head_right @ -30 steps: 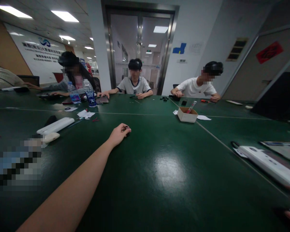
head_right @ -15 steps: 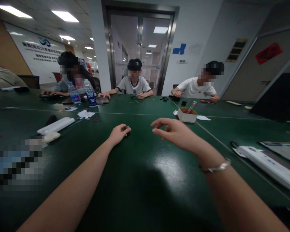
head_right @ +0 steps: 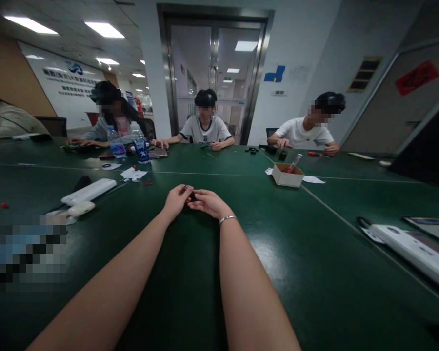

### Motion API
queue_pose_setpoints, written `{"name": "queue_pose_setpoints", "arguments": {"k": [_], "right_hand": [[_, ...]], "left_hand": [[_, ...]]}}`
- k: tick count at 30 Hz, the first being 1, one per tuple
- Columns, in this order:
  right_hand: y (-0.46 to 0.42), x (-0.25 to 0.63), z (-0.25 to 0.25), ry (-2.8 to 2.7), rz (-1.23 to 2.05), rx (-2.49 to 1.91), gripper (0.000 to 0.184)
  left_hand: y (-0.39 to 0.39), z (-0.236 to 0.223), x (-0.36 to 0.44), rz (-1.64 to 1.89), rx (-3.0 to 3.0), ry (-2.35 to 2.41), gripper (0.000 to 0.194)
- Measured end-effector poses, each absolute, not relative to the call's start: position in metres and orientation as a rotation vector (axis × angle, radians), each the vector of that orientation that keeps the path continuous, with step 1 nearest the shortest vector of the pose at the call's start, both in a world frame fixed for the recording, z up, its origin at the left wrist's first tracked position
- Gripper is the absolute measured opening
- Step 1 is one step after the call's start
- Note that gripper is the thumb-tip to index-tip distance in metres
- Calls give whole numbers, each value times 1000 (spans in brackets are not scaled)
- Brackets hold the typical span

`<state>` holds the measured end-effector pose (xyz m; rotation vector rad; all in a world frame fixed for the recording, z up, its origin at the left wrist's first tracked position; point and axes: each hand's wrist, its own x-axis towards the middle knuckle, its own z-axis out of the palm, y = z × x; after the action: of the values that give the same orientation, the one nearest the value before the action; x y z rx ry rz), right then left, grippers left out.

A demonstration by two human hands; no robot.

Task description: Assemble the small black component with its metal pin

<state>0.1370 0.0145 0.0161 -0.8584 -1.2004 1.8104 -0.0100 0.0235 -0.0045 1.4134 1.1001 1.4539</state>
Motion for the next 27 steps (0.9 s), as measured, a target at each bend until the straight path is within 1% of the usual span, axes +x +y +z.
{"name": "queue_pose_setpoints", "arguments": {"k": [8,13,19,24,27], "right_hand": [[26,141,0,-1141,1614,-777,19],[30,141,-3,-1135,1541,-765,20],[29,144,-3,-1139,1556,-750,21],[27,146,0,-1106,1555,-745,13],[28,147,-1,-1100,1558,-732,13]], "left_hand": [[24,-5,-10,1374,1314,974,26],[25,-5,-18,1349,1187,920,29],[23,-7,-21,1347,1216,904,26],[27,-8,-21,1336,1281,929,26],[28,-8,-20,1342,1362,994,25]]}}
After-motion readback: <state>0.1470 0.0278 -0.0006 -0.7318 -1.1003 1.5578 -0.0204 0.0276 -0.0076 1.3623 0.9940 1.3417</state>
